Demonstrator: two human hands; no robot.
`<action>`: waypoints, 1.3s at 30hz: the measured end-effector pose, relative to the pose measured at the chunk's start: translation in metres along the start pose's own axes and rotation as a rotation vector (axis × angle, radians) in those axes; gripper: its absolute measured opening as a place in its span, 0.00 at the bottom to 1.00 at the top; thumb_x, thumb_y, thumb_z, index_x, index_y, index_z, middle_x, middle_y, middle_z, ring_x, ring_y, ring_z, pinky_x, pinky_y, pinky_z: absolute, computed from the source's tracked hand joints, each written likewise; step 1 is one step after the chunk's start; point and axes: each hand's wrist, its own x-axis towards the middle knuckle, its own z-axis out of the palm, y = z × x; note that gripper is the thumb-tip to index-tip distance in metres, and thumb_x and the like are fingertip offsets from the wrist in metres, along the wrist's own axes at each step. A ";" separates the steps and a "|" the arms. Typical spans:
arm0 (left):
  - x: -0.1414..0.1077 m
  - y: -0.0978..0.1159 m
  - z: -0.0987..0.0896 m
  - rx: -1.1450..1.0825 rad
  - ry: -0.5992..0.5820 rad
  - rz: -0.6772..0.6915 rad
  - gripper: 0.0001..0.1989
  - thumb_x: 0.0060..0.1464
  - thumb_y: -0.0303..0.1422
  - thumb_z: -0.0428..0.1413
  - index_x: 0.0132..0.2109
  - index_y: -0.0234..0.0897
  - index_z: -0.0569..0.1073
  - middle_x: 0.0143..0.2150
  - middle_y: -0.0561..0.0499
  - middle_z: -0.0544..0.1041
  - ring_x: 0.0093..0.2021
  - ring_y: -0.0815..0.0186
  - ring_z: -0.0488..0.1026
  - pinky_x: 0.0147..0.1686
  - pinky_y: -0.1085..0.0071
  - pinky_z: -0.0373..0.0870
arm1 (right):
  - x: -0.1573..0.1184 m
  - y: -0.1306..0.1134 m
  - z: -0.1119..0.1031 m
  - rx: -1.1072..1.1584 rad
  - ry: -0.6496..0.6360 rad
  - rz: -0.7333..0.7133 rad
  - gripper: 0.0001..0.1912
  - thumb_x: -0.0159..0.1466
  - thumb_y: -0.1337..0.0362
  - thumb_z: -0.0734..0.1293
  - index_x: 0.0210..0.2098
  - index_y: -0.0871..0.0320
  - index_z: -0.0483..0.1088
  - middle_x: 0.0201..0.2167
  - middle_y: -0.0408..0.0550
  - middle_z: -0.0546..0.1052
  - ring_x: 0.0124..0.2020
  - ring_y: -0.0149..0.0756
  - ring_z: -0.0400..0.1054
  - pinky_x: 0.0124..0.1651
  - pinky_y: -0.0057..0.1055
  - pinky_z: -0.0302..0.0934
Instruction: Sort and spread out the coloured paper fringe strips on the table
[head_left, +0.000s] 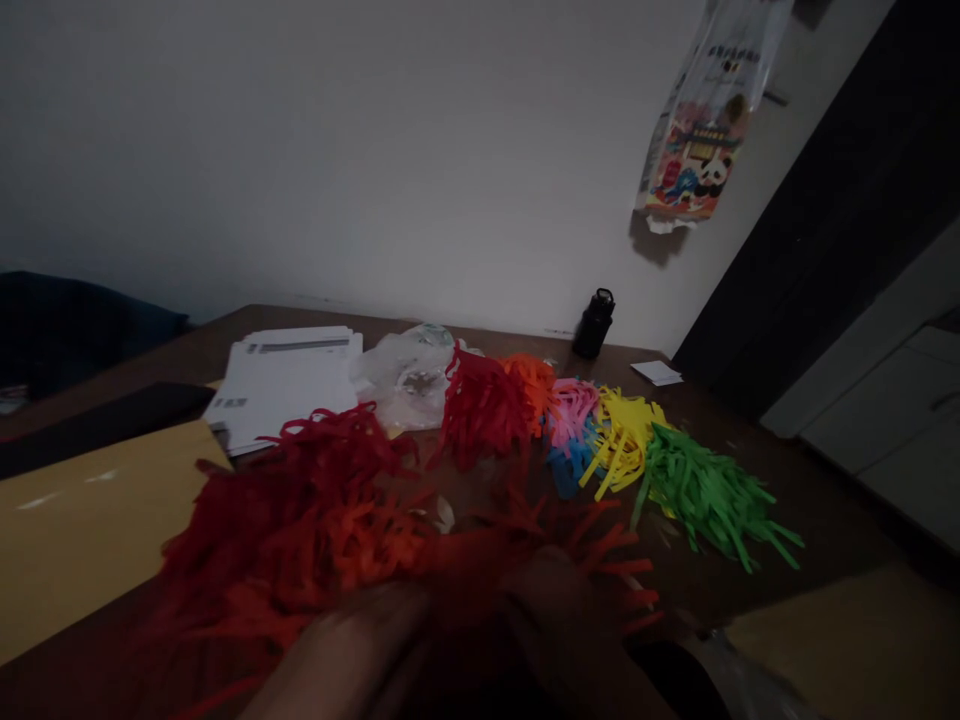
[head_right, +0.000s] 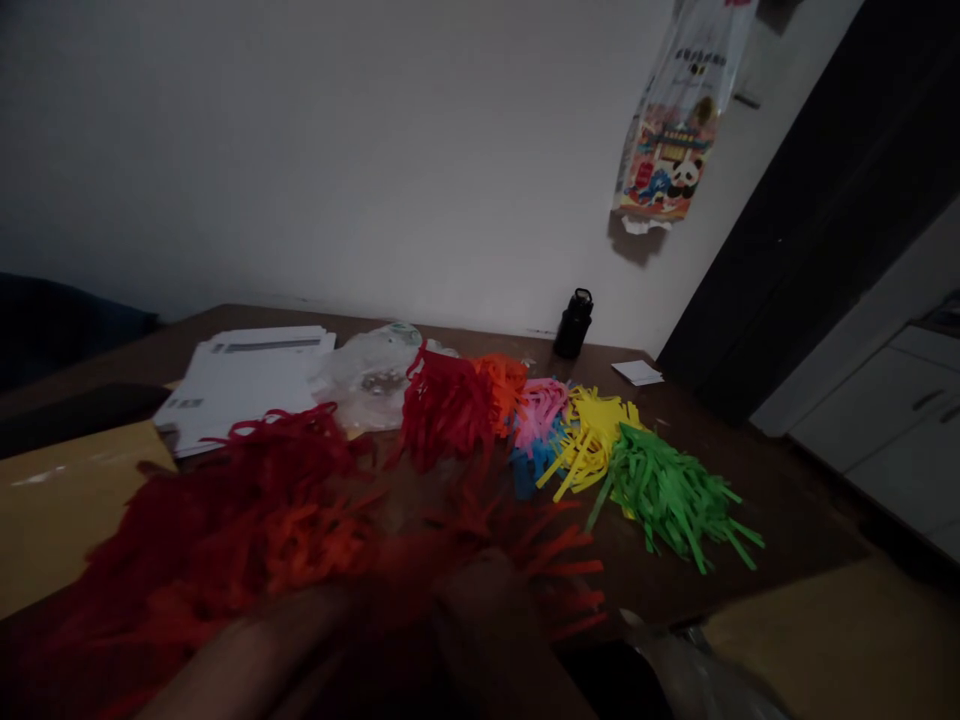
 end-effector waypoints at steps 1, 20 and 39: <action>0.003 -0.002 0.001 0.008 -0.009 -0.061 0.12 0.59 0.27 0.44 0.36 0.44 0.71 0.37 0.51 0.84 0.35 0.62 0.82 0.32 0.70 0.76 | 0.003 -0.001 0.001 -0.022 0.017 0.037 0.09 0.61 0.75 0.63 0.32 0.56 0.72 0.31 0.46 0.79 0.35 0.36 0.71 0.40 0.29 0.59; 0.020 -0.019 0.020 0.409 0.078 0.094 0.15 0.50 0.19 0.51 0.39 0.40 0.77 0.40 0.47 0.80 0.40 0.55 0.74 0.40 0.58 0.67 | 0.066 -0.012 -0.004 -0.202 -0.296 0.357 0.07 0.66 0.68 0.63 0.37 0.57 0.74 0.35 0.48 0.81 0.37 0.41 0.77 0.30 0.30 0.56; 0.011 -0.035 0.038 0.285 0.482 0.306 0.17 0.59 0.23 0.45 0.36 0.46 0.76 0.38 0.55 0.82 0.48 0.60 0.73 0.65 0.47 0.43 | 0.029 -0.015 0.034 -0.295 0.090 -0.397 0.03 0.67 0.69 0.64 0.37 0.60 0.71 0.33 0.46 0.76 0.36 0.38 0.67 0.46 0.39 0.58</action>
